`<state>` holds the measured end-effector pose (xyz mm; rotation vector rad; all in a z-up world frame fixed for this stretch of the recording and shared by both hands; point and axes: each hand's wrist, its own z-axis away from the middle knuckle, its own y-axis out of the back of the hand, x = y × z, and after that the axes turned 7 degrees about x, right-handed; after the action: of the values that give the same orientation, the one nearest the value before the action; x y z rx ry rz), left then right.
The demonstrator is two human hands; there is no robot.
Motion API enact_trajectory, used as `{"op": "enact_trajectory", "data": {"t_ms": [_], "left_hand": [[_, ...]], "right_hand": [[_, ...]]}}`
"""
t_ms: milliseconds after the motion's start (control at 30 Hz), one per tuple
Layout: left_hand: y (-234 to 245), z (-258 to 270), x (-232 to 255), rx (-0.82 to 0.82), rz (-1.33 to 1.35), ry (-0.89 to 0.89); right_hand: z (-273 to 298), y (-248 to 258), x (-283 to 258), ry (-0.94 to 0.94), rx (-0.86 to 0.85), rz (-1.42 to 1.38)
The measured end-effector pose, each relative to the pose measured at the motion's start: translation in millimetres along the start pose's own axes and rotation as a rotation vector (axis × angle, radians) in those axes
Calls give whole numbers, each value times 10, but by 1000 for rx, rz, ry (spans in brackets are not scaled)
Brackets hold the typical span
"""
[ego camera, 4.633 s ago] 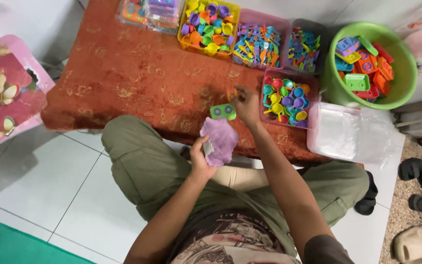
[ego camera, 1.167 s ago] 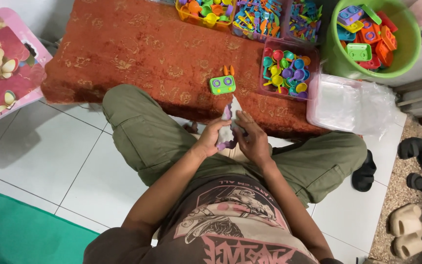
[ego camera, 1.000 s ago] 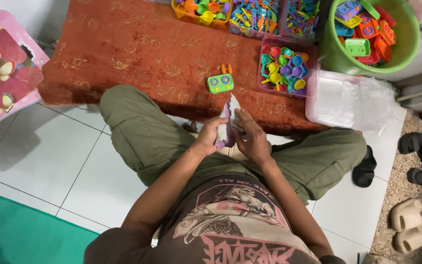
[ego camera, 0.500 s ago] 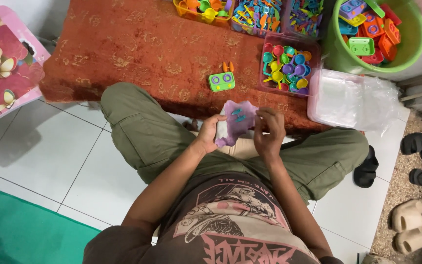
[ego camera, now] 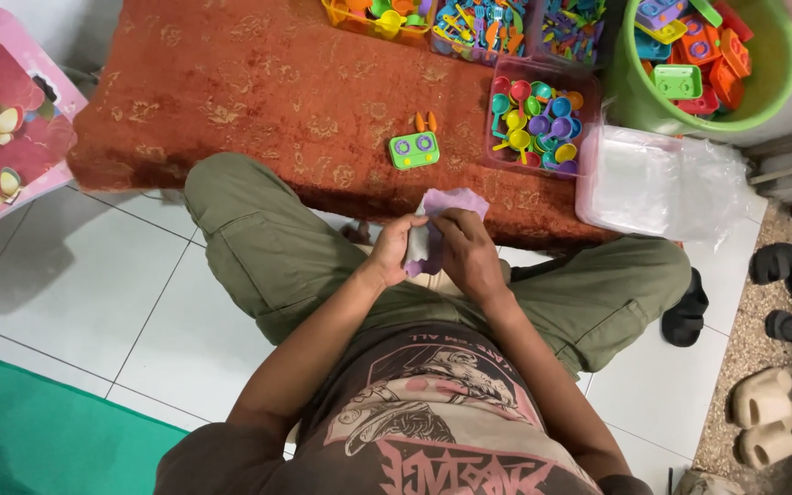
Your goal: Cleaning and wiping small plastic toy pieces with a cloth and organizing them on a table.
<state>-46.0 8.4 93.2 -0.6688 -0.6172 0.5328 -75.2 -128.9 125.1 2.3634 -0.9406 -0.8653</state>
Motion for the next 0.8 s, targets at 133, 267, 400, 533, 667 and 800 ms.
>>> {"op": "enact_trajectory", "data": {"t_ms": [133,267,400,533,667,800], "left_hand": [[67,-41,1,4,14,-5],[208,-145,-15,0,11,12],[271,-274,-96,-25,4,23],[254,-197,-38,2,17,33],[248,-214,-55,-9,28,25],[356,-349,-101,-22,46,18]], "right_hand": [[25,-22,60,-15,5,-8],[-6,8,18,15,-34,-14],[11,54,73,28,-52,-18],[-16,94,-37,62,-66,-4],[-25,109,-51,100,-70,25],[8,89,-62,150,-47,27]]}}
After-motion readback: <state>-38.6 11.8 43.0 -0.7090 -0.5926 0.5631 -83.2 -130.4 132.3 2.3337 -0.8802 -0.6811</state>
